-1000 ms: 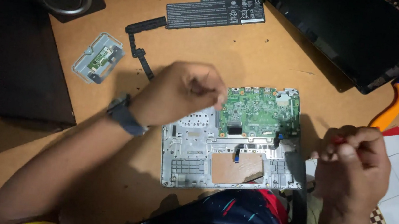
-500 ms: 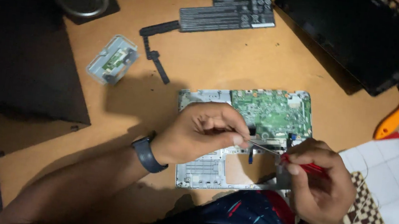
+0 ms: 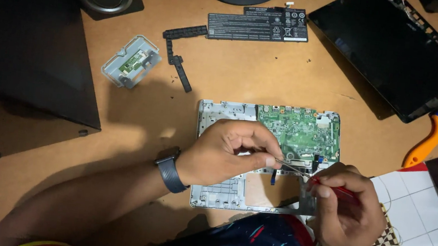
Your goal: Reconnecting internal ribbon cables and components to a laptop motherboard during a repair process.
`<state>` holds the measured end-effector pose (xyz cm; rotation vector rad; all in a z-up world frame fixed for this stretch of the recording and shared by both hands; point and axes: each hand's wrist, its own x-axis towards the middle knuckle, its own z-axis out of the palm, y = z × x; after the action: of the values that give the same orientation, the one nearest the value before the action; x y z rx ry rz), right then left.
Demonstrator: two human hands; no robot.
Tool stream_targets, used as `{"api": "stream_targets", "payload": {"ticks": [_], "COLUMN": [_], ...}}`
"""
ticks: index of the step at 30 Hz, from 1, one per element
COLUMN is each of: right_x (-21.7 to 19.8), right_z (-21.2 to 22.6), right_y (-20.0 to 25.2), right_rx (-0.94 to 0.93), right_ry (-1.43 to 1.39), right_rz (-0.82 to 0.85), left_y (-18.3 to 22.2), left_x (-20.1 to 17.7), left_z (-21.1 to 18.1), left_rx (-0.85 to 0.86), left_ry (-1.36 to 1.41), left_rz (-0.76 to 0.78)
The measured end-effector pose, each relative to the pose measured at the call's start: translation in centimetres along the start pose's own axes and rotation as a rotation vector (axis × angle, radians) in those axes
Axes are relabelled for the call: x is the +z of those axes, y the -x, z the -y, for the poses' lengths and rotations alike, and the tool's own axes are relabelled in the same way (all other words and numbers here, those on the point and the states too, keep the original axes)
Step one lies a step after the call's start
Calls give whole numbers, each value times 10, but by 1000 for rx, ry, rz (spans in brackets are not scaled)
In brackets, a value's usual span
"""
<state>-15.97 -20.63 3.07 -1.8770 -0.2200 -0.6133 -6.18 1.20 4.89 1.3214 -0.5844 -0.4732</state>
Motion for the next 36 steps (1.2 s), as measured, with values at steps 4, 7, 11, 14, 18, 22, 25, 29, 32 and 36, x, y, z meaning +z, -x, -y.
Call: {"api": "stream_targets", "payload": {"ticks": [4,7,11,14,18,22,25,29,32,36], "right_x": [-1,0,7,12,13,13,13,10,3,-23], "right_z": [-3,-3,-2,-13,-28,-34,-36,-34,-35,-43], "right_y": [2,3,-4,-4,-3,1,5,3,2,-6], "right_rx": [12,58,178,223,526,623,622,657,615,293], "right_ry": [4,35,-76,-257,-817,-902,-884,-925,-857,-401], "right_rz": [10,8,37,41,-32,-60,-96,-115,-149,-189], "left_y": [-1,-1,1,3,3,6,10,9,8,6], "left_x": [3,7,9,10,10,17,20,22,18,9], "left_z": [5,6,9,12,10,13,11,7,14,26], "left_rx": [16,35,179,259,319,376,321,281,291,368], "left_ry": [-16,-201,-444,-528,-557,-576,-464,-361,-370,-531], "left_rz": [-11,-56,-174,-222,-207,-219,-229,-178,-165,-189]}}
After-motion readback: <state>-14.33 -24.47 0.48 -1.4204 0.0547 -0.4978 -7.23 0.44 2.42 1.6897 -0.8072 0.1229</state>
